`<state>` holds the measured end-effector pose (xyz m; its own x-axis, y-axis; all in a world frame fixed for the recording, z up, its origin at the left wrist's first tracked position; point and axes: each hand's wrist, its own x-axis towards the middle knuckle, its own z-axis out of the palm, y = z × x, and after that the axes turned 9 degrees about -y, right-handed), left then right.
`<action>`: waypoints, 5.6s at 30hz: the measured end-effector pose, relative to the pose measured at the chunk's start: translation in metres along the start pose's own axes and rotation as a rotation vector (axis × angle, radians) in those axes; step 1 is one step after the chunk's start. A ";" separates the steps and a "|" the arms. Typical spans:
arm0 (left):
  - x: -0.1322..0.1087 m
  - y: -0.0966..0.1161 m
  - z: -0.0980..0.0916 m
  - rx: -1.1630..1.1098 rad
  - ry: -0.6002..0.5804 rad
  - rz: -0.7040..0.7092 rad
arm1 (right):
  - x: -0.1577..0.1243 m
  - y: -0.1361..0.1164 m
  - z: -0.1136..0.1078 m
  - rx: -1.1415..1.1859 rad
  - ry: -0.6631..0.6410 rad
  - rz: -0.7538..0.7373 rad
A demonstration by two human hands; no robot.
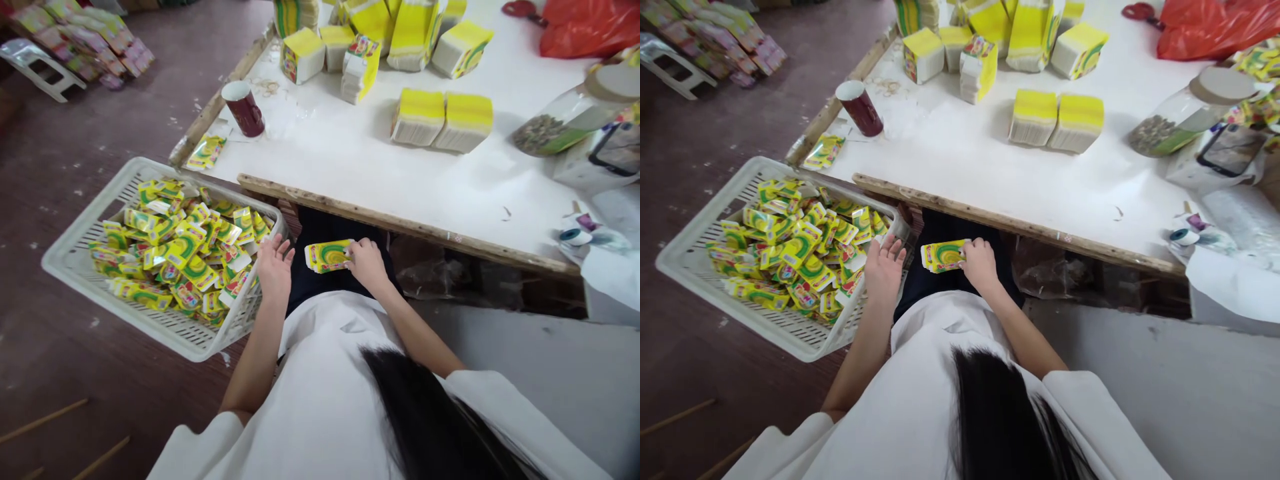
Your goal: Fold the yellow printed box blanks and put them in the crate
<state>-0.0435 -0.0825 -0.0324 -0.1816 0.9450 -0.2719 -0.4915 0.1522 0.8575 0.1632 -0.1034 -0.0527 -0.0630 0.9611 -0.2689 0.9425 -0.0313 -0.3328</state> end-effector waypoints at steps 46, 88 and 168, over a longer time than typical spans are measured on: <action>-0.001 0.035 0.006 0.362 -0.471 0.389 | -0.011 -0.013 -0.056 0.408 0.368 -0.436; -0.018 0.036 0.021 1.185 -0.700 0.537 | -0.015 -0.014 -0.042 0.599 0.183 -0.620; 0.005 0.042 -0.003 0.341 -0.708 0.270 | -0.016 -0.011 -0.059 0.339 0.470 -0.530</action>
<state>-0.0674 -0.0726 0.0006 0.3783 0.9029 0.2038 -0.2018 -0.1345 0.9701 0.1729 -0.1018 0.0083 -0.2589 0.8843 0.3885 0.6692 0.4543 -0.5881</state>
